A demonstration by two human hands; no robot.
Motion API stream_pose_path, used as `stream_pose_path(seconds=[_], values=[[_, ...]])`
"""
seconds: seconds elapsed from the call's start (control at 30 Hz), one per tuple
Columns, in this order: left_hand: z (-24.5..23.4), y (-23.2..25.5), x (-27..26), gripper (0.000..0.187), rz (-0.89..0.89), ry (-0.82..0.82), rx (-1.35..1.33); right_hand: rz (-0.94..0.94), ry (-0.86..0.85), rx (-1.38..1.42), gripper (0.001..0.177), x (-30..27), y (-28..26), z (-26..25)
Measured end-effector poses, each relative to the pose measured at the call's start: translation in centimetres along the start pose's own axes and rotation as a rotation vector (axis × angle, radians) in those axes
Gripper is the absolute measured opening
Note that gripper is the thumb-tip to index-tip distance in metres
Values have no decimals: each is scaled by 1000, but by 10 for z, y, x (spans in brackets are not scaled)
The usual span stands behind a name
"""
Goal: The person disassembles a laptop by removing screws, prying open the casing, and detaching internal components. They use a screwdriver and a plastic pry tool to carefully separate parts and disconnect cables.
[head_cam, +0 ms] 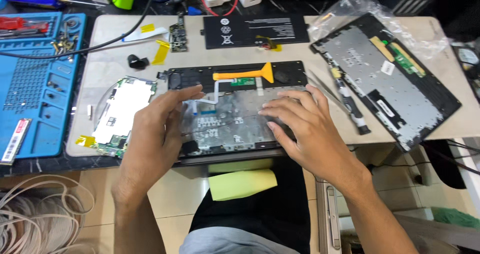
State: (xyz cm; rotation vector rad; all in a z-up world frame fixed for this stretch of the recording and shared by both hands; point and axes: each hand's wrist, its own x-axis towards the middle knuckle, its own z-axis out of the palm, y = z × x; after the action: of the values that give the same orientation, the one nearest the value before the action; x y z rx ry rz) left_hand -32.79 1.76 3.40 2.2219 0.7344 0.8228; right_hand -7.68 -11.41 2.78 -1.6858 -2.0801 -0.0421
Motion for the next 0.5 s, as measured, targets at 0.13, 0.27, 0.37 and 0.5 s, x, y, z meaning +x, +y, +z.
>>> stream_pose_path(seconds=[0.13, 0.27, 0.37, 0.5], values=[[-5, -11, -12, 43, -32, 6, -71, -6, -34, 3, 20, 15, 3, 12], [-8, -21, -18, 39, -47, 32, -125, 4, -51, 36, 21, 27, 3, 13], [-8, -27, -20, 38, -47, 77, -238, 56, -95, 86, 21, 31, 3, 13], [-8, -27, -21, 36, -31, 149, -396, 48, -109, 76, 8, 31, 8, 16]])
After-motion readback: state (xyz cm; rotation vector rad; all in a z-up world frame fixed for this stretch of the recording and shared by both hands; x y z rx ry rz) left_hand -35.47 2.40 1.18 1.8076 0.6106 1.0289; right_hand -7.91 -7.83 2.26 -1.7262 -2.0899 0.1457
